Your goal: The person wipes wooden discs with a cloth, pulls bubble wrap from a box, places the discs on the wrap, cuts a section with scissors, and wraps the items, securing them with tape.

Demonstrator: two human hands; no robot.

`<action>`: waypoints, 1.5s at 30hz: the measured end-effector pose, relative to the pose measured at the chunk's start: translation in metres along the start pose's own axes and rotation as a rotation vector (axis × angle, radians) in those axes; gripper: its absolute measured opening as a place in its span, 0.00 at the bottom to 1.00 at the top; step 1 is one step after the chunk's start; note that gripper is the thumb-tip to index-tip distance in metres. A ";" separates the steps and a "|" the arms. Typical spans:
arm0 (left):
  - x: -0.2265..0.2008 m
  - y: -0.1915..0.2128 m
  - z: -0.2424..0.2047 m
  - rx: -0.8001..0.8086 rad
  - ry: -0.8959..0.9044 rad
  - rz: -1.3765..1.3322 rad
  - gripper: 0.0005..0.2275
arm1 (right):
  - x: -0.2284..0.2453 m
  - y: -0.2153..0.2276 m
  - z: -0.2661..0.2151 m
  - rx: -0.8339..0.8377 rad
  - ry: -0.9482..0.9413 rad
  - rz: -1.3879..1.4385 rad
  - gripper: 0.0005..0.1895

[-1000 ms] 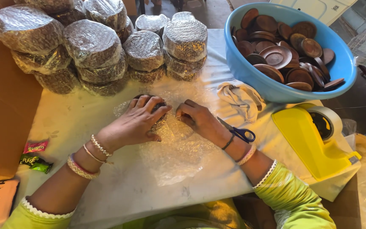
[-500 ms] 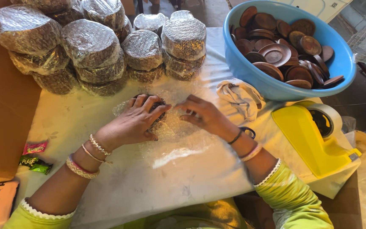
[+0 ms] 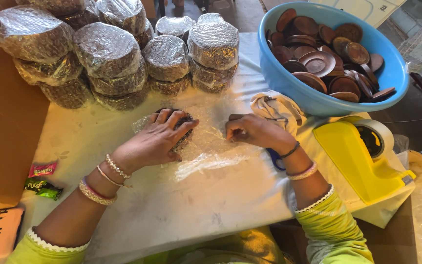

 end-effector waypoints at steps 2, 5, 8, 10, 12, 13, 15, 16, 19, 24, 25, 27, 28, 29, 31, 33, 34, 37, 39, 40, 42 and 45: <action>-0.001 0.000 -0.001 -0.005 -0.004 0.000 0.45 | -0.003 0.002 -0.003 0.047 -0.042 0.027 0.07; 0.000 -0.002 -0.001 -0.002 -0.009 0.030 0.44 | -0.008 0.003 -0.006 0.107 -0.096 0.039 0.06; 0.001 -0.005 0.000 -0.004 -0.014 0.048 0.45 | -0.012 0.006 -0.008 0.121 -0.114 0.023 0.06; 0.002 -0.007 -0.001 -0.013 -0.017 0.037 0.45 | -0.016 0.005 -0.009 0.123 -0.119 0.023 0.06; 0.002 -0.007 -0.002 -0.016 -0.025 0.084 0.44 | -0.020 0.005 -0.009 0.121 -0.123 0.026 0.06; 0.001 -0.007 -0.002 -0.017 -0.026 0.084 0.44 | -0.021 0.006 -0.010 0.121 -0.123 0.025 0.06; 0.001 -0.004 -0.002 -0.031 -0.024 0.043 0.47 | -0.028 0.005 -0.011 0.148 -0.193 0.080 0.06; 0.001 -0.003 -0.001 -0.033 -0.024 0.044 0.47 | -0.026 0.007 -0.012 0.147 -0.192 0.078 0.06; 0.000 -0.005 -0.002 -0.023 -0.026 0.034 0.48 | -0.025 0.008 -0.016 0.149 -0.211 0.065 0.06; 0.002 -0.009 -0.003 -0.002 -0.029 0.116 0.46 | -0.022 0.006 -0.016 0.177 -0.229 0.068 0.09; 0.001 -0.008 -0.003 -0.002 -0.028 0.116 0.46 | -0.025 0.007 -0.015 0.177 -0.228 0.067 0.09; -0.003 -0.003 -0.001 -0.041 -0.044 0.048 0.48 | -0.027 0.014 -0.013 0.077 -0.175 -0.111 0.16; -0.004 -0.002 -0.001 -0.041 -0.043 0.048 0.48 | -0.027 0.014 -0.012 0.077 -0.174 -0.112 0.16; -0.004 -0.003 -0.001 -0.022 -0.030 0.042 0.48 | -0.020 0.027 -0.011 -0.067 -0.101 -0.114 0.15; -0.004 -0.006 -0.001 -0.002 -0.018 0.035 0.48 | -0.011 0.036 -0.012 -0.211 -0.028 -0.116 0.15; -0.004 -0.007 -0.001 -0.025 -0.023 0.055 0.48 | -0.018 0.051 -0.013 -0.424 -0.143 -0.026 0.13; -0.004 -0.007 -0.001 -0.025 -0.023 0.054 0.48 | -0.015 0.048 -0.012 -0.424 -0.143 -0.026 0.13; -0.005 -0.005 -0.002 -0.024 -0.019 0.060 0.50 | -0.014 0.041 -0.011 -0.399 -0.129 0.190 0.09; -0.007 -0.003 -0.002 -0.033 -0.035 0.041 0.48 | -0.009 0.024 -0.007 -0.216 -0.063 0.297 0.04; -0.008 -0.004 -0.002 -0.032 -0.036 0.040 0.48 | -0.002 0.024 -0.006 -0.215 -0.064 0.299 0.04; -0.007 -0.003 -0.001 -0.041 -0.041 0.076 0.49 | 0.012 0.008 -0.002 -0.055 -0.097 0.158 0.07; -0.007 -0.004 0.000 -0.029 -0.033 0.060 0.49 | -0.006 -0.019 0.006 0.060 -0.085 0.078 0.13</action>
Point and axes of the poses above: each hand's wrist, its own z-axis towards the middle knuckle, its own y-axis out of the back of the hand, x = y × z, the point moved 9 cm from there along z, towards the middle knuckle, and after that the axes turned 15 degrees about -y, right-handed, at the moved point
